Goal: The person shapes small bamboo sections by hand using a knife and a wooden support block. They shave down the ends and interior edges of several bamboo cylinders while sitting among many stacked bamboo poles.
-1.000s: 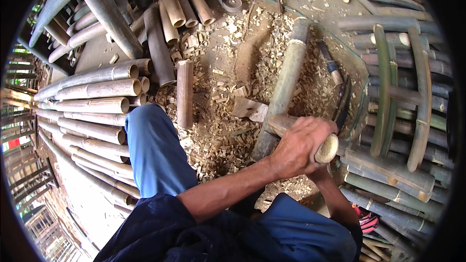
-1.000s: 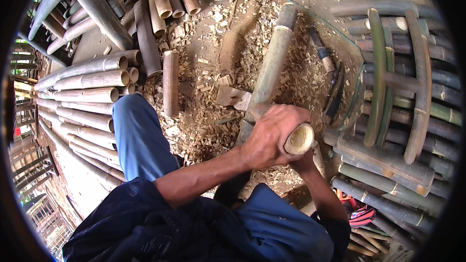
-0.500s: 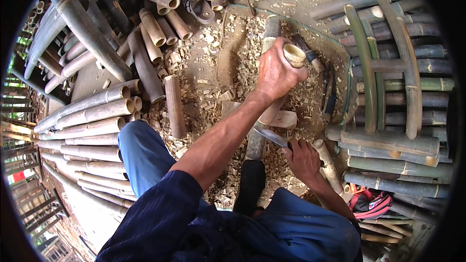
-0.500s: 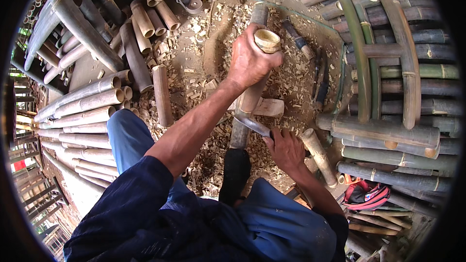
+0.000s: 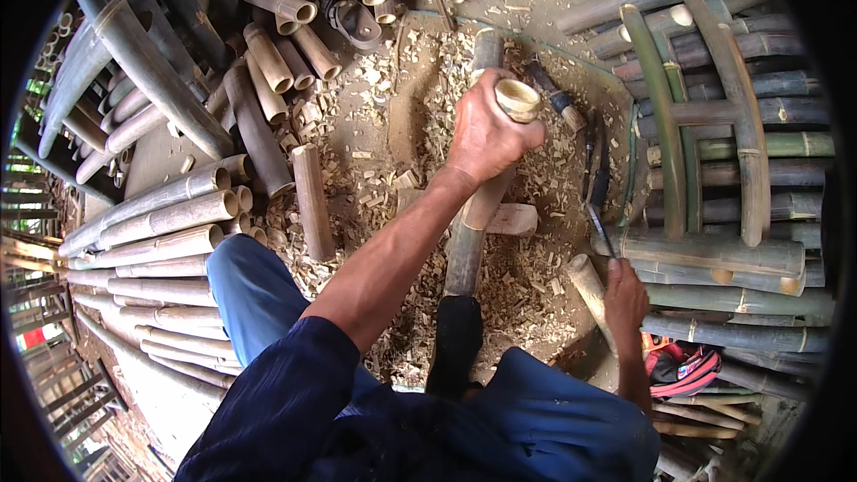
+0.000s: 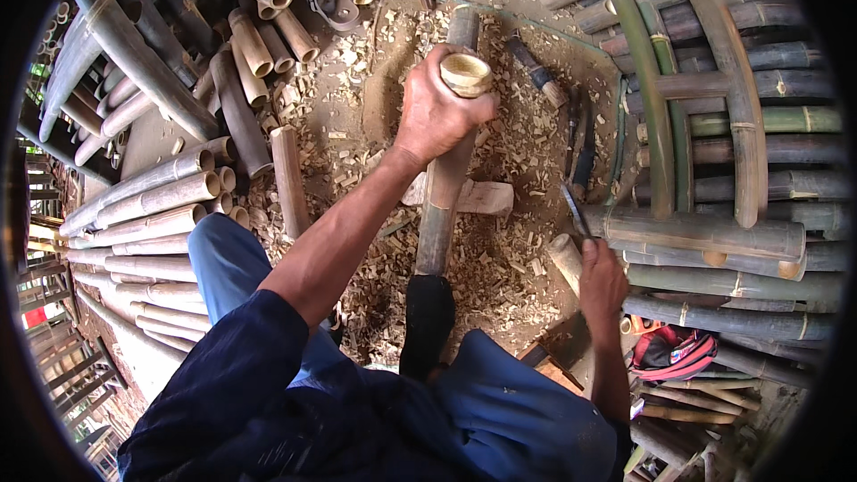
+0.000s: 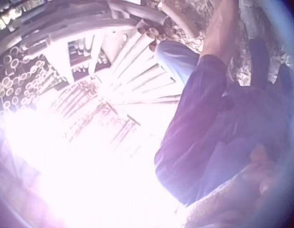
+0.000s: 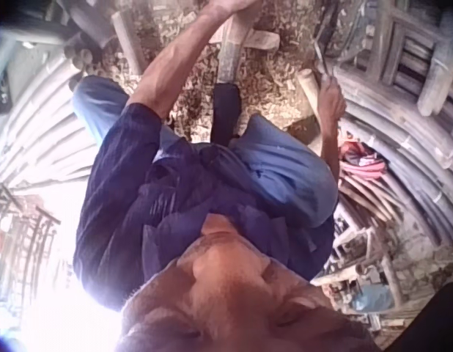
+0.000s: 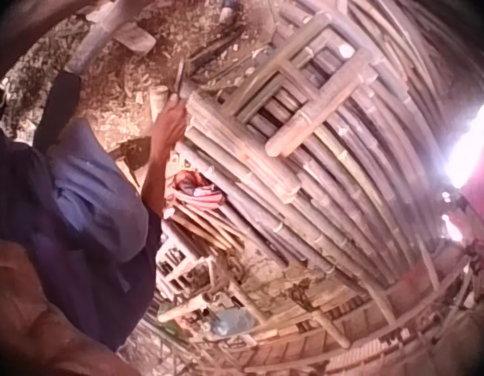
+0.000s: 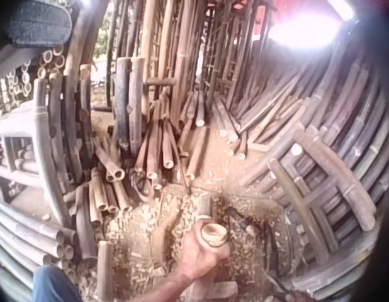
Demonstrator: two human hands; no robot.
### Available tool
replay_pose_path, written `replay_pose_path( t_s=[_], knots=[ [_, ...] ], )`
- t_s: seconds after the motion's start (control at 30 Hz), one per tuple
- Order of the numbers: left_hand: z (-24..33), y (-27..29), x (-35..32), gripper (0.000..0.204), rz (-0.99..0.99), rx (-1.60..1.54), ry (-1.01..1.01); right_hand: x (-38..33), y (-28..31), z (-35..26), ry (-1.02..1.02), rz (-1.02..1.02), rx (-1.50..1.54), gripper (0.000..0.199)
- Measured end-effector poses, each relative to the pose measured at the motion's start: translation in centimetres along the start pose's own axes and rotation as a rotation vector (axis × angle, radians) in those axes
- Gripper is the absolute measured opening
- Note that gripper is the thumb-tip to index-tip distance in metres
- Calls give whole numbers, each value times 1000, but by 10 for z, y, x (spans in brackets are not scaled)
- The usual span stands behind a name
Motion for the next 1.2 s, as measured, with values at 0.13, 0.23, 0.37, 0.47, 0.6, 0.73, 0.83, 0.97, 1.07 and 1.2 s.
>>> replay_pose_path(
  t_s=[0.13,0.23,0.37,0.47,0.6,0.73,0.83,0.97,1.07,1.2],
  knots=[
    [-7,2,6,70,1,-9,50,-19,-46,-29,9,-110,331,46],
    [-51,8,-1,91,-49,-221,73,-31,-91,-49,66,-185,562,47],
    [-87,6,-78,83,-104,-127,485,-55,-131,-8,-228,-244,891,48],
    [-117,81,-101,64,112,4,792,-77,-134,-32,-418,-409,1161,45],
    [-180,170,-66,119,119,1023,683,-84,-144,-50,-619,-479,1496,33],
    [-92,62,-63,119,-414,738,200,-58,-134,-85,-693,-390,1931,16],
    [-48,-21,-141,91,-838,438,10,-29,-119,-133,-440,-507,2168,41],
    [-69,-25,-160,40,-689,287,300,-29,-69,-85,75,-269,1184,51],
    [-93,28,-142,23,-553,241,458,-42,-123,86,-21,37,202,62],
    [-86,85,-95,24,-490,457,194,-68,-145,258,-111,-86,-265,54]
  ],
)
Point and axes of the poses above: each hand's wrist, its own x-axis towards the middle knuckle, its own y-axis out of the back of the hand, z = x × y, the point moved 5 cm from there along x, towards the middle knuckle, and after that the axes turned 7 degrees about x, right-handed, at the moved point
